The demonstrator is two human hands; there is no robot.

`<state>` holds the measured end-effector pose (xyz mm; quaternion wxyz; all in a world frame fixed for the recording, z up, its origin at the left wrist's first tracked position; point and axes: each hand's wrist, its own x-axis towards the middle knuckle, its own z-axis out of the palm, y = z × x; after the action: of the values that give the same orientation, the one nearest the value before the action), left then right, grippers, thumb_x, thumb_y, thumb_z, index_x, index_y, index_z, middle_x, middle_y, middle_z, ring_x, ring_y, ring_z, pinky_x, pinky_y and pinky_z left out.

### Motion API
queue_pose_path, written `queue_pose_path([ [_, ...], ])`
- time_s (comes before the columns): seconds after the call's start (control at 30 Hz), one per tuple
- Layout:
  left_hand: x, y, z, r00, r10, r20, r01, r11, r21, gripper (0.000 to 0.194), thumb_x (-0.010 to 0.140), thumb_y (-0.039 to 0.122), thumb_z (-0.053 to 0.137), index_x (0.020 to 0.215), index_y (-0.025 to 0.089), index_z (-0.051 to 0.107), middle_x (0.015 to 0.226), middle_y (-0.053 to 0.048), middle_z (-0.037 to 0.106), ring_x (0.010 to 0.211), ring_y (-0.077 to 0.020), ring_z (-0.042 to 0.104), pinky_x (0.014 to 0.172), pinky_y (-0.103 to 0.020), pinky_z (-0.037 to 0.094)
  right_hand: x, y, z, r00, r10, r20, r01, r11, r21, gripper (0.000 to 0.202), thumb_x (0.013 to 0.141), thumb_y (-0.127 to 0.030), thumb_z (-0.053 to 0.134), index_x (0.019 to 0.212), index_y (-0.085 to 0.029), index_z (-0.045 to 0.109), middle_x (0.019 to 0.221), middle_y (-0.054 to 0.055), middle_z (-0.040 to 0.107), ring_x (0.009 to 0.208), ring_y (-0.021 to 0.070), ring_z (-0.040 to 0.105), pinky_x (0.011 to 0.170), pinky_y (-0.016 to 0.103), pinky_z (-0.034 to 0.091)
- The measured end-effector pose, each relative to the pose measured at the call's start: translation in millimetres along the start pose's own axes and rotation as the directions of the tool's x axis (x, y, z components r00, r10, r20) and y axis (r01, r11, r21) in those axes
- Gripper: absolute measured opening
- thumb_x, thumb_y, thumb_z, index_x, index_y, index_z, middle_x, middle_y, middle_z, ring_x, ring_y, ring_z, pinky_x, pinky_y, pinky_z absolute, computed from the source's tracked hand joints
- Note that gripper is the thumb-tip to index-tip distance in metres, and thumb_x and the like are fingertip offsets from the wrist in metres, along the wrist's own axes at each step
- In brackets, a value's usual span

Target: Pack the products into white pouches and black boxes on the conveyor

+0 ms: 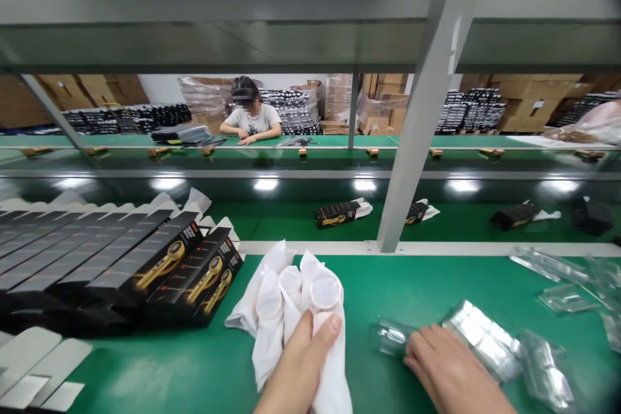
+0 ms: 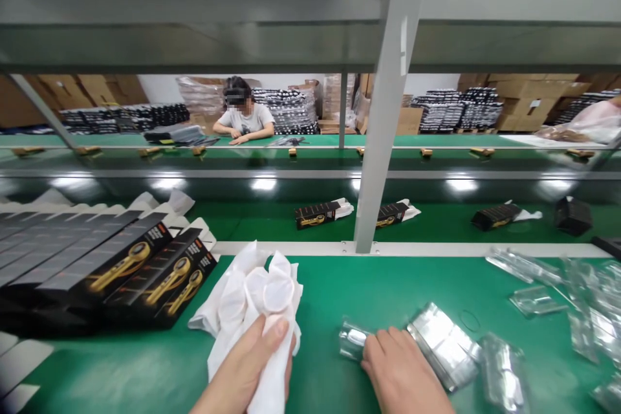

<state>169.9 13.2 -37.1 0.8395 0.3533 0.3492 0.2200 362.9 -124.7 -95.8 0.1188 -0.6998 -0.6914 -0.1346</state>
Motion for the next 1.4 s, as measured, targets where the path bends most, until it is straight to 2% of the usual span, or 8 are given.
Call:
queue_pose_path([
  [0.2,-2.7,-13.4,-0.4,0.999,0.037,0.022,-0.036,0.999,-0.026,0.062,0.067,0.026,0.072,0.123,0.021,0.044,0.081,-0.004,0.067,0.076,-0.0228,0.065,0.066,-0.031,0.048,5.4,2.4,-11.8,0.989,0.095,0.112,-0.107,0.988,0.108,0.016,0.090,-0.021,0.053,0.075,-0.024,0.052,0.066,-0.005,0.058,0.062,0.0136,0.059,0.056,0.022,0.043],
  [0.3,-3.9,-16.3,0.6,0.995,0.102,-0.008,-0.103,0.991,-0.090,0.075,0.064,0.023,0.075,0.130,0.022,0.038,0.112,-0.008,0.064,0.108,-0.0261,0.058,0.091,-0.034,0.045,6.3,4.3,-16.0,0.985,0.113,0.133,-0.129,0.985,0.118,0.016,0.089,-0.016,0.052,0.076,-0.025,0.055,0.066,-0.006,0.060,0.062,0.0113,0.059,0.056,0.019,0.043],
  [0.37,-3.7,-17.7,1.3,0.993,0.116,-0.022,-0.117,0.990,-0.079,0.078,0.063,0.025,0.076,0.131,0.022,0.038,0.125,-0.009,0.059,0.118,-0.0274,0.051,0.099,-0.035,0.040,3.8,2.4,-14.2,0.985,0.111,0.135,-0.124,0.987,0.098,0.016,0.087,-0.012,0.053,0.079,-0.026,0.057,0.068,-0.006,0.061,0.064,0.0127,0.059,0.057,0.021,0.043],
  [0.6,4.1,-31.3,0.3,0.988,0.153,-0.029,-0.153,0.988,-0.014,0.081,0.066,0.030,0.073,0.135,0.017,0.034,0.127,-0.012,0.058,0.120,-0.0287,0.049,0.102,-0.036,0.037,-4.7,-20.6,0.8,0.989,0.148,0.012,-0.146,0.984,-0.106,0.026,0.074,-0.001,0.044,0.081,-0.018,0.062,0.070,0.007,0.058,0.066,0.0281,0.053,0.063,0.041,0.037],
  [0.87,20.3,-58.9,-21.2,0.970,0.237,-0.050,-0.228,0.963,0.141,0.080,0.062,0.040,0.074,0.131,0.017,0.040,0.124,-0.013,0.058,0.119,-0.0324,0.048,0.102,-0.040,0.035,-1.2,-9.5,-4.0,0.986,0.163,0.045,-0.161,0.986,-0.036,0.021,0.088,-0.011,0.043,0.074,-0.021,0.054,0.070,0.003,0.054,0.065,0.0240,0.051,0.063,0.038,0.037],
  [1.1,23.6,-62.3,-28.6,0.953,0.292,-0.085,-0.264,0.932,0.248,0.076,0.065,0.038,0.070,0.131,0.016,0.039,0.128,-0.014,0.054,0.129,-0.0329,0.036,0.107,-0.041,0.027,13.5,5.3,-25.2,0.938,0.307,0.162,-0.331,0.932,0.150,0.015,0.084,-0.020,0.059,0.070,-0.022,0.056,0.066,-0.004,0.061,0.063,0.0142,0.059,0.057,0.024,0.044],
  [1.27,24.0,-62.6,-28.3,0.952,0.296,-0.079,-0.267,0.928,0.259,0.081,0.066,0.037,0.069,0.135,0.015,0.032,0.134,-0.016,0.049,0.128,-0.0327,0.038,0.106,-0.042,0.027,25.8,12.8,-47.0,0.894,0.385,0.229,-0.432,0.876,0.213,0.027,0.092,-0.028,0.047,0.068,-0.025,0.058,0.059,-0.008,0.062,0.054,0.0096,0.060,0.048,0.018,0.043],
  [1.4,26.4,-65.6,-28.4,0.949,0.301,-0.099,-0.271,0.933,0.239,0.085,0.065,0.035,0.070,0.137,0.014,0.029,0.138,-0.017,0.044,0.130,-0.0318,0.036,0.108,-0.041,0.025,23.7,21.2,-46.9,0.903,0.374,0.210,-0.417,0.881,0.223,0.022,0.091,-0.025,0.043,0.076,-0.026,0.059,0.069,-0.005,0.064,0.063,0.0135,0.061,0.055,0.023,0.047],
])
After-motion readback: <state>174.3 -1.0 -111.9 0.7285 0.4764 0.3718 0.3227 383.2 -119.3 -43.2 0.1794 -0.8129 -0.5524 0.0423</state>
